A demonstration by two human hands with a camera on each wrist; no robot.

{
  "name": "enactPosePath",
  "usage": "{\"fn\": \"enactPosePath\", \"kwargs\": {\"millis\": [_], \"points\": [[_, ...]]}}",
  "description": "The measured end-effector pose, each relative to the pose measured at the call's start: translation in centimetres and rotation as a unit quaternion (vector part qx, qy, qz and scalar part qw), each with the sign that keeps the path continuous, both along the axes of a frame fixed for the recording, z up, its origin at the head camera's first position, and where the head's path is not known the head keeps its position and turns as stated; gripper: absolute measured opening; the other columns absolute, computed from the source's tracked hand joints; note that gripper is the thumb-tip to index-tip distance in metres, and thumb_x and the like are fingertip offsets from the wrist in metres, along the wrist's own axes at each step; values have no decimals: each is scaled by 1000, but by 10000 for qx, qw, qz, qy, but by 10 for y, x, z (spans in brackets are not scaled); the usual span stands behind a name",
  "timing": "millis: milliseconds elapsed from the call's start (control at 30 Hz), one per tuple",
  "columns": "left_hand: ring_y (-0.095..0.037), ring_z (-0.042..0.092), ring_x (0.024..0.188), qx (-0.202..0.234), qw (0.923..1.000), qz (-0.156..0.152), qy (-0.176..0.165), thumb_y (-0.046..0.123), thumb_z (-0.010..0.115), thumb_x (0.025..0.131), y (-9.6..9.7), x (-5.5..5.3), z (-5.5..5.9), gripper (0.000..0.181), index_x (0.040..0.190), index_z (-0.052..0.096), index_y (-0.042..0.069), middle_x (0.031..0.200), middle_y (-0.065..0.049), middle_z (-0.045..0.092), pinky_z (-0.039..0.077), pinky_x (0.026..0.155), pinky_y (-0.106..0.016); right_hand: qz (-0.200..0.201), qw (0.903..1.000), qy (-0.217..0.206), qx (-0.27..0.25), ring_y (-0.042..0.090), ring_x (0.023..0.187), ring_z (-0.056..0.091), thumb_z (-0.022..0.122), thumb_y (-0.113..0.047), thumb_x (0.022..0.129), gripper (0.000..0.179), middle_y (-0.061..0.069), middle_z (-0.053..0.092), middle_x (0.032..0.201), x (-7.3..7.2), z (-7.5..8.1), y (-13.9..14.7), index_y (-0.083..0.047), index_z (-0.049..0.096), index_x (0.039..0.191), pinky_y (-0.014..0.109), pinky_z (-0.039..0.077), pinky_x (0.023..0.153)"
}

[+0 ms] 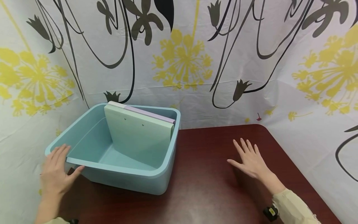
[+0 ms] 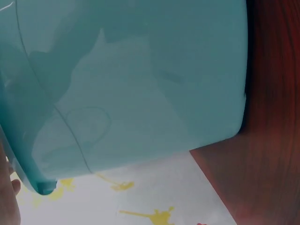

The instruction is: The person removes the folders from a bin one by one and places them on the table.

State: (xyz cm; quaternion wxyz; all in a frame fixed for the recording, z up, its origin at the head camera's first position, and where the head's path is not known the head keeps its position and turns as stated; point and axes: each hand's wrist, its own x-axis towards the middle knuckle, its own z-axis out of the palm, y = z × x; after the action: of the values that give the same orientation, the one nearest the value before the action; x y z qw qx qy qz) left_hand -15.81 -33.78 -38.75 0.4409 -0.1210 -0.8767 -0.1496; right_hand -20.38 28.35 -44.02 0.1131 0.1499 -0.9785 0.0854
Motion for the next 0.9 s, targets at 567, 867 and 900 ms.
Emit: {"fn": "enactPosePath", "kwargs": {"millis": [567,867,900], "points": [[-38,34,126,461,9979,126,-444,70,50,74,-5,7,-2,86,113,56,-6,121,-29,50,17,109,-40,773,9945,136,-689,35,133,23,51,-53,86,75,16,29,145,-10,45,-54,-11,26,143,53,17,105],[-38,34,125,542,9976,100,-423,68,53,74,-6,6,-2,83,113,56,-6,120,-28,51,17,109,-41,1393,9784,950,-1199,28,124,38,57,-38,87,62,9,42,137,-16,51,-76,-13,36,139,47,30,98],[-38,35,125,552,9977,80,-392,68,53,74,-7,6,-2,83,112,57,-6,120,-28,51,18,109,-41,1434,9765,990,-1270,28,124,39,57,-37,87,61,9,43,136,-16,53,-78,-13,37,139,47,31,98]]}}
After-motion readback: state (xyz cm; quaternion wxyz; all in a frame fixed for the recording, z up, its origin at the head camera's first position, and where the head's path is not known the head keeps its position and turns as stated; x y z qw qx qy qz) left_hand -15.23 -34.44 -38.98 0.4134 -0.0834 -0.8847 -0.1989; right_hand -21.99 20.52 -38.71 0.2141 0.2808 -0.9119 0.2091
